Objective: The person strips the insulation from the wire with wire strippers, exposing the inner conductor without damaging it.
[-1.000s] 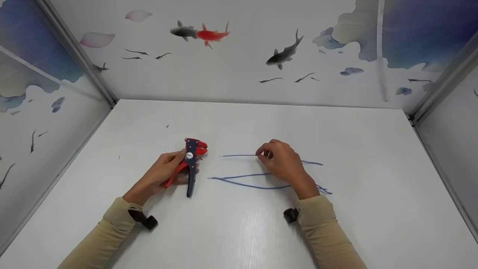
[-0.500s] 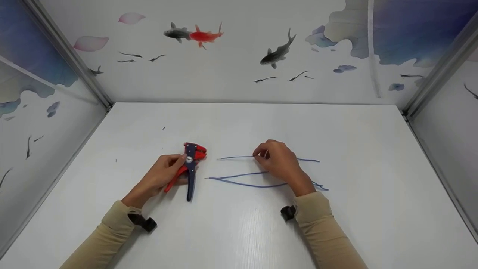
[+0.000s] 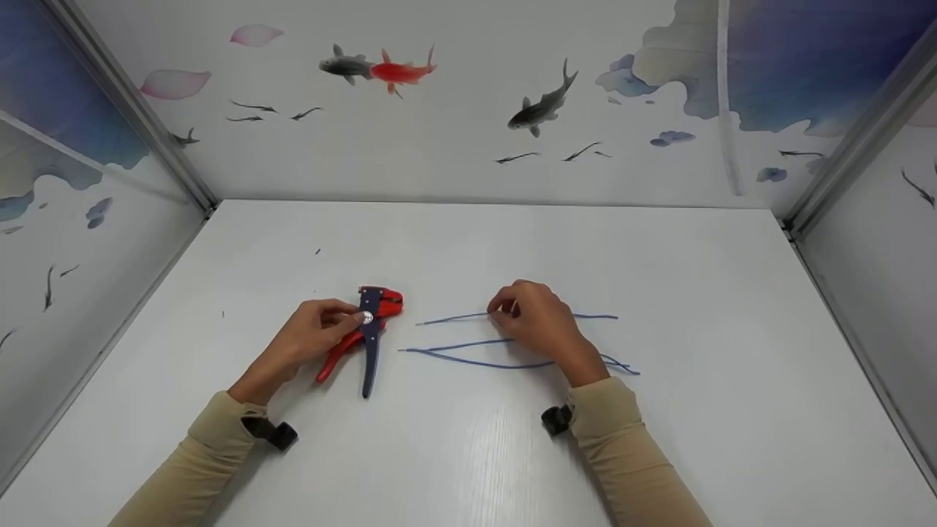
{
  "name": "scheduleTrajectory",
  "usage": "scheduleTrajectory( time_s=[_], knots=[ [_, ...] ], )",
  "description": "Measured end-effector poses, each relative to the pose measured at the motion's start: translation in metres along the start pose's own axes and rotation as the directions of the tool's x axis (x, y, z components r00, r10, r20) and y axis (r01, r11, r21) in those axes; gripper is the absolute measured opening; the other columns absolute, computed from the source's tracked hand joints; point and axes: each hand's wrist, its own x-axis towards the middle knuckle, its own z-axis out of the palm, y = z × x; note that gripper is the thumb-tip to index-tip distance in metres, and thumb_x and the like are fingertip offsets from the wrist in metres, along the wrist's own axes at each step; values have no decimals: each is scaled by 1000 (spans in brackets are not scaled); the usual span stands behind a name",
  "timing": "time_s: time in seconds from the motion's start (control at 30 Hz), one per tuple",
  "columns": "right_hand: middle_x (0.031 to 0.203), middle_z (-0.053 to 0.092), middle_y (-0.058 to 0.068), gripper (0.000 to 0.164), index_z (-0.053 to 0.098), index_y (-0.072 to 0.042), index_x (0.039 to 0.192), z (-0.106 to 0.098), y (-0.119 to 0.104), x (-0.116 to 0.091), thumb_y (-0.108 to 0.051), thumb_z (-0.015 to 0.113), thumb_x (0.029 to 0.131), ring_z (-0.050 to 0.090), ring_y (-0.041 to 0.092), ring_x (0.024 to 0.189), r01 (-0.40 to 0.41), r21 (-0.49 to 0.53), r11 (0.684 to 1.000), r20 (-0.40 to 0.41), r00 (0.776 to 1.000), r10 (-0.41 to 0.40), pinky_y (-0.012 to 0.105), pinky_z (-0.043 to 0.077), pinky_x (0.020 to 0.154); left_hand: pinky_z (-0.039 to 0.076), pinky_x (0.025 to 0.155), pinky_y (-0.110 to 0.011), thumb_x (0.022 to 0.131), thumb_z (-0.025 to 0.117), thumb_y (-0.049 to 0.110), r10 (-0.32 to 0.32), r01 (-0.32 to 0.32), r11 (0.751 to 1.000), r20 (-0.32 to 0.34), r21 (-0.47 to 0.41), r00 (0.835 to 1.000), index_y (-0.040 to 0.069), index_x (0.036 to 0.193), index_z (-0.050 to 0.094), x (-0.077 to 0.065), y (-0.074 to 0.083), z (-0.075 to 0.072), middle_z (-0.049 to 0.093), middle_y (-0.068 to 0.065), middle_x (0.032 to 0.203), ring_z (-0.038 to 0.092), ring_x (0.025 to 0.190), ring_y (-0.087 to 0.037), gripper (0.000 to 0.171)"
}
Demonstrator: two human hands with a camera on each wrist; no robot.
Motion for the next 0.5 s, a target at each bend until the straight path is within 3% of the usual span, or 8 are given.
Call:
scheduleTrajectory(
  time_s=[0.17, 0.33, 0.5],
  knots=[
    [96, 72, 3, 12, 83, -12, 110, 0, 0, -1, -13, 79, 99, 63, 20, 90, 31, 4, 1000, 6, 1000, -31, 31, 52, 79, 55, 73, -26, 103, 76, 33, 19, -19, 998, -9, 54, 1000, 9, 127, 77, 0, 0, -4, 78, -8, 108, 69, 91, -18, 34],
    [97, 73, 4, 13, 83, -13, 112, 1, 0, -2, -14, 79, 99, 61, 20, 90, 23, 12, 1000, 33, 999, -24, 31, 51, 78, 62, 68, -27, 101, 79, 32, 10, -12, 998, 20, 68, 1000, 8, 125, 77, -1, 0, -8, 80, -8, 103, 72, 79, -16, 34],
    [99, 73, 3, 14, 82, -15, 114, 4, -4, -1, -18, 78, 100, 62, 22, 92, -12, 5, 1000, 51, 999, 12, 34, 52, 81, 67, 71, -31, 100, 80, 30, 7, -9, 999, 53, 42, 999, 7, 126, 75, -1, 0, -11, 82, -10, 106, 77, 78, -16, 35]
  ],
)
